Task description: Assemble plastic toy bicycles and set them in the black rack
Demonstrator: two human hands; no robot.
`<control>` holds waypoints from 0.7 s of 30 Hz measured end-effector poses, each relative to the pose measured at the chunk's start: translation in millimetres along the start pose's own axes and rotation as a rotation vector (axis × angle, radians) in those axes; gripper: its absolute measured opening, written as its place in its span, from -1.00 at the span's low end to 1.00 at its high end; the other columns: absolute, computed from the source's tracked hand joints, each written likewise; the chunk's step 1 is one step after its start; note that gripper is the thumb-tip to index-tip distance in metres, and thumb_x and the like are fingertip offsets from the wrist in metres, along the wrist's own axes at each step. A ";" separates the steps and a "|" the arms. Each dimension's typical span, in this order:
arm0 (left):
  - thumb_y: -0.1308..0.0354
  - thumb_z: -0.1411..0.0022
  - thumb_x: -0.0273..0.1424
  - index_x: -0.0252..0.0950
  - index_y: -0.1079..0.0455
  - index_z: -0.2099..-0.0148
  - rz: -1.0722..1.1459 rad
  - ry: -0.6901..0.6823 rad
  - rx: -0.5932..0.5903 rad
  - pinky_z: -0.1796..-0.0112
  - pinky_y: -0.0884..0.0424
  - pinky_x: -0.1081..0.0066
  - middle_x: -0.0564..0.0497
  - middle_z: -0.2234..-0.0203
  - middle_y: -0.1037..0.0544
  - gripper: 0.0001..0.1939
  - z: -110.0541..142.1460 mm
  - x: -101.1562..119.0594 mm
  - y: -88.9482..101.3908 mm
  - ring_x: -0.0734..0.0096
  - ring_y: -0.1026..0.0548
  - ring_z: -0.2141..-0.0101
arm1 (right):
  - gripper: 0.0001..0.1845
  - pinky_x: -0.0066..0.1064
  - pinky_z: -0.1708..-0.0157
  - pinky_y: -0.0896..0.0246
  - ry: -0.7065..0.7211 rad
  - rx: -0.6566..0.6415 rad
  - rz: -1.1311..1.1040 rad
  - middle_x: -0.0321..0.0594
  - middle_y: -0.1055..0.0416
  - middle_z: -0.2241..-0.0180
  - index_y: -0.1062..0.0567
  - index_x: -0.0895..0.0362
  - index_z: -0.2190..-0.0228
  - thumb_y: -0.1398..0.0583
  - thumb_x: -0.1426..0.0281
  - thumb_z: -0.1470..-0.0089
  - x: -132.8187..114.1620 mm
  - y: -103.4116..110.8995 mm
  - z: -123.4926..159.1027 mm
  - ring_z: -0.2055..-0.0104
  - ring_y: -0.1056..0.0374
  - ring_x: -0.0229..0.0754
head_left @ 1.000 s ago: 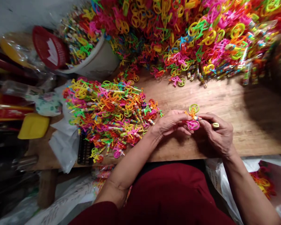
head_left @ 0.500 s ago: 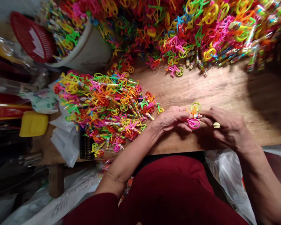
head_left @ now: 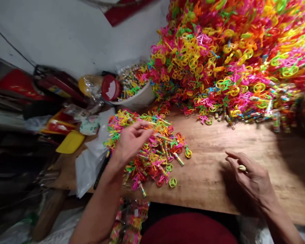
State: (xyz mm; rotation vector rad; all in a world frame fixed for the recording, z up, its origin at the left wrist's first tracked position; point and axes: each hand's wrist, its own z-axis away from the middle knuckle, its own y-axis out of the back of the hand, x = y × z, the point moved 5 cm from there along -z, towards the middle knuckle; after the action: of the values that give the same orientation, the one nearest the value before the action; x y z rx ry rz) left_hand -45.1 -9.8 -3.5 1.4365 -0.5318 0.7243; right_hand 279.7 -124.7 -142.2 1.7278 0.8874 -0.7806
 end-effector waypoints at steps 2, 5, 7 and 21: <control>-0.27 -0.22 -0.34 -0.22 -0.53 0.15 -0.385 -0.118 0.252 0.11 -0.48 0.17 -0.05 0.24 -0.67 -0.86 -8.8 4.1 40.9 0.12 -0.60 0.21 | -0.79 -0.38 0.36 -0.45 -0.042 0.008 0.020 -0.18 -0.65 0.27 -0.60 0.05 0.16 -0.19 0.26 -0.31 9.7 -4.2 1.7 0.33 -0.57 -0.17; -0.31 -0.21 -0.38 -0.28 -0.54 0.00 -0.746 -0.313 0.462 -0.17 -0.33 -0.01 -0.19 -0.09 -0.58 -0.70 -17.7 20.4 38.8 -0.07 -0.48 -0.11 | -0.77 -0.33 0.32 -0.48 -0.047 -0.012 0.054 -0.15 -0.66 0.24 -0.61 0.06 0.18 -0.19 0.22 -0.30 15.0 -11.5 4.7 0.29 -0.60 -0.10; -0.19 -0.33 -0.38 -0.26 -0.56 0.02 -0.747 -0.413 0.413 -0.17 -0.32 0.05 -0.15 -0.05 -0.60 -0.78 -26.7 33.3 1.4 0.03 -0.49 -0.09 | -0.76 -0.30 0.27 -0.51 -0.020 -0.017 0.076 -0.14 -0.67 0.21 -0.62 0.06 0.19 -0.19 0.22 -0.28 14.4 -13.1 5.3 0.25 -0.62 -0.07; -0.04 -0.40 -0.48 -0.32 -0.45 -0.12 -0.660 -0.343 -0.089 0.00 -0.40 0.25 -0.26 0.00 -0.58 -0.69 -111.7 40.5 -171.5 0.07 -0.54 -0.02 | -0.79 -0.31 0.33 -0.52 -0.089 0.028 -0.040 -0.19 -0.67 0.28 -0.64 0.02 0.24 -0.22 0.22 -0.25 21.1 -2.6 9.4 0.33 -0.60 -0.08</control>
State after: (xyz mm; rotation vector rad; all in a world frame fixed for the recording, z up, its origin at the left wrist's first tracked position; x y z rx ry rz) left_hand 96.0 108.2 -101.9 1.5367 -0.3086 -0.0706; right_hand 287.6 -128.8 -163.8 1.6908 0.8567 -0.8930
